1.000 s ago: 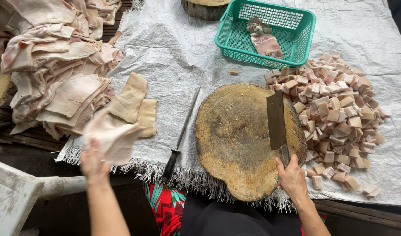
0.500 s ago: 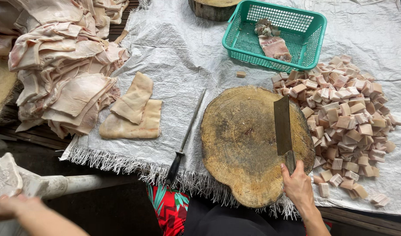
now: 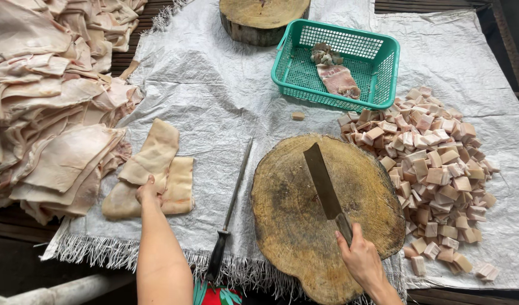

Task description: The person chops long strips of pork skin into small cubes on a wooden cutting board using a cleaver.

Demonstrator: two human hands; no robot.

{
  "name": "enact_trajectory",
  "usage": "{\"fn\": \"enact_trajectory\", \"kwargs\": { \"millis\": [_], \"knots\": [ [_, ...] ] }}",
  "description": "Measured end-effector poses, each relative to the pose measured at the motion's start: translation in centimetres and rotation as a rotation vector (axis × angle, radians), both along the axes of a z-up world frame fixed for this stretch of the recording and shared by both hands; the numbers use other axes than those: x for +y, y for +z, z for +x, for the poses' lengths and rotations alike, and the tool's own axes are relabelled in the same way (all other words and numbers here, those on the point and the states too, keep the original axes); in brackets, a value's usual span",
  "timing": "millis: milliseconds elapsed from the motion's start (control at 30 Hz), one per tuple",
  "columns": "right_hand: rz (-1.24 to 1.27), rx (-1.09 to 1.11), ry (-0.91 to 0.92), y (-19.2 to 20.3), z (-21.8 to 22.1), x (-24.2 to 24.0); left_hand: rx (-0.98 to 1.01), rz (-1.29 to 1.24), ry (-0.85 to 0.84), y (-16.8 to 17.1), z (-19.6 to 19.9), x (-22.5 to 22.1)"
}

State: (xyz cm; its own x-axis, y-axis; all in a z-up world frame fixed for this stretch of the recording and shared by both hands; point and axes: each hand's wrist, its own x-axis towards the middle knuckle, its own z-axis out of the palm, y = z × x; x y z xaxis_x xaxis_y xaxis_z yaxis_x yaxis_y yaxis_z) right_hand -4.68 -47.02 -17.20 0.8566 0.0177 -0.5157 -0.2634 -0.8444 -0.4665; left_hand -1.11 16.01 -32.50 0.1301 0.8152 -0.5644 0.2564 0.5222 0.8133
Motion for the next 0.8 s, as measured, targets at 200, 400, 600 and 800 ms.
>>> {"fn": "enact_trajectory", "kwargs": {
  "millis": [200,400,600,800],
  "knots": [
    [-0.047,-0.058,-0.056,-0.1,-0.6,0.9,0.269,0.234,-0.141,-0.5,3.8,2.7],
    [-0.064,0.006,-0.039,-0.1,-0.9,1.2,0.371,0.873,-0.557,4.1,7.6,2.3],
    [0.041,-0.029,-0.062,0.1,-0.6,0.5,0.259,0.913,-1.009,24.6,6.4,-6.1],
    [0.128,-0.085,-0.081,1.5,-0.6,-0.3,-0.363,0.331,-1.176,31.0,4.9,-15.1]
  ]
}}
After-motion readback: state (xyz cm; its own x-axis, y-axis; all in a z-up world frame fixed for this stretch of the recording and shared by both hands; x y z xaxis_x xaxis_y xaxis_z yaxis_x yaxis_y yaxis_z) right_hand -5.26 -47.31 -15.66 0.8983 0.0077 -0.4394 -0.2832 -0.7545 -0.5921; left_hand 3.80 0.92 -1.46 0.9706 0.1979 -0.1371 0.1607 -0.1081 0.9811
